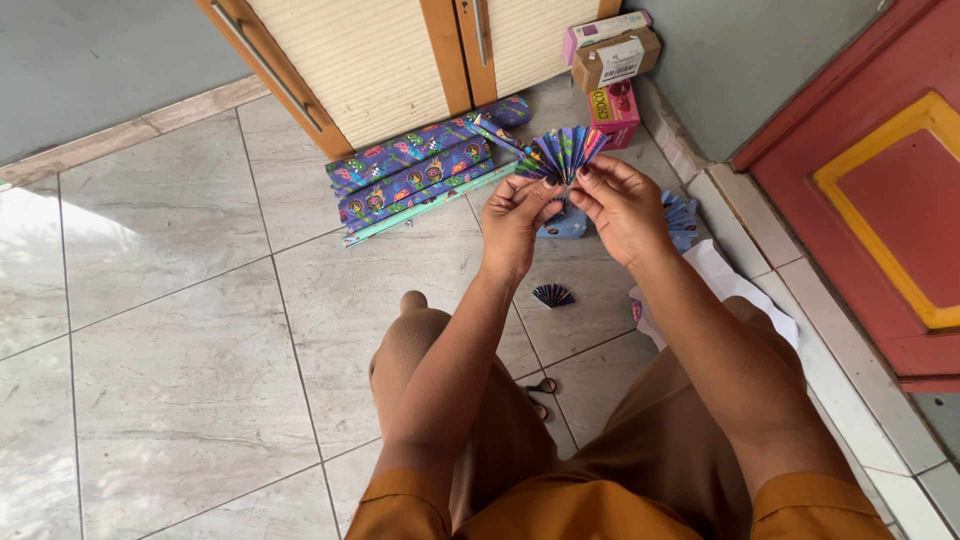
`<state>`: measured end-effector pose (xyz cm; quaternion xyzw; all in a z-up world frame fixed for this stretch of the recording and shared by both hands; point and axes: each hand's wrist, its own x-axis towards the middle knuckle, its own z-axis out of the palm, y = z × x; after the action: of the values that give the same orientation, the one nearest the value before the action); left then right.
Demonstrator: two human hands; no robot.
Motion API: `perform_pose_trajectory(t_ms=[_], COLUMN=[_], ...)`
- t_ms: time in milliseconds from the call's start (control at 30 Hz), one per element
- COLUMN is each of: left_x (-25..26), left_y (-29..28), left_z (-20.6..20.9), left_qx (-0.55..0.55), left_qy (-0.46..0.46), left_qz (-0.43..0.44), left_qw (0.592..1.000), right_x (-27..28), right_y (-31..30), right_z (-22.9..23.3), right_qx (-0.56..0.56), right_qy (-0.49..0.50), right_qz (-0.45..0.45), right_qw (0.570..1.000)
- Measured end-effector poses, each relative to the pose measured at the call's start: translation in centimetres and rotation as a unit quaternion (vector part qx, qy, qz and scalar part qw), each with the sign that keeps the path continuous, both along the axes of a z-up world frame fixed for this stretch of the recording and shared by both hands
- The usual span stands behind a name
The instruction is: The person sits on the floor and assembles small paper fans by folding patterned paper, cutting the edges, and tying them with ribbon. The person uses scissors to trim the paper and secures the folded fans with a purple ribbon.
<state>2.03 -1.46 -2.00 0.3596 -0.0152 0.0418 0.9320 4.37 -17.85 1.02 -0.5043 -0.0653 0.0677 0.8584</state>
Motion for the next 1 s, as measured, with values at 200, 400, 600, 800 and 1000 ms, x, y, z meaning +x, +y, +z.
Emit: perform_pose_trajectory(t_ms=[200,400,600,800,1000], left_x=[0.5,0.4,0.4,0.5,1.1], left_y=[0.0,-0.1,0.0,0.0,0.3], left_z=[-0.5,-0.2,-0.4,-1.1,-2.0], left_qx=[-0.053,-0.041,-0.026,-0.038,-0.019], left_qy=[-0.007,-0.01,-0.013,-0.013,0.02], left_qz=[0.005,0.017,0.027,0.023,0.052], left_qw=[0.999,0.999,0.999,0.999,0.998], right_x=[0.1,0.0,0.1,0.2,0.0], right_y=[0.5,1.0,1.0,1.1,1.2], right_z=[0.0,-0.4,-0.9,-1.1,-0.7], right_qx=[0.037,0.023,0.021,0.04,-0.018], right_qy=[0.034,0.0,-0.001,0.015,0.035], right_qz=[-0.003,-0.016,-0.009,0.0,-0.005], right_qw=[0.999,1.0,1.0,0.999,0.999])
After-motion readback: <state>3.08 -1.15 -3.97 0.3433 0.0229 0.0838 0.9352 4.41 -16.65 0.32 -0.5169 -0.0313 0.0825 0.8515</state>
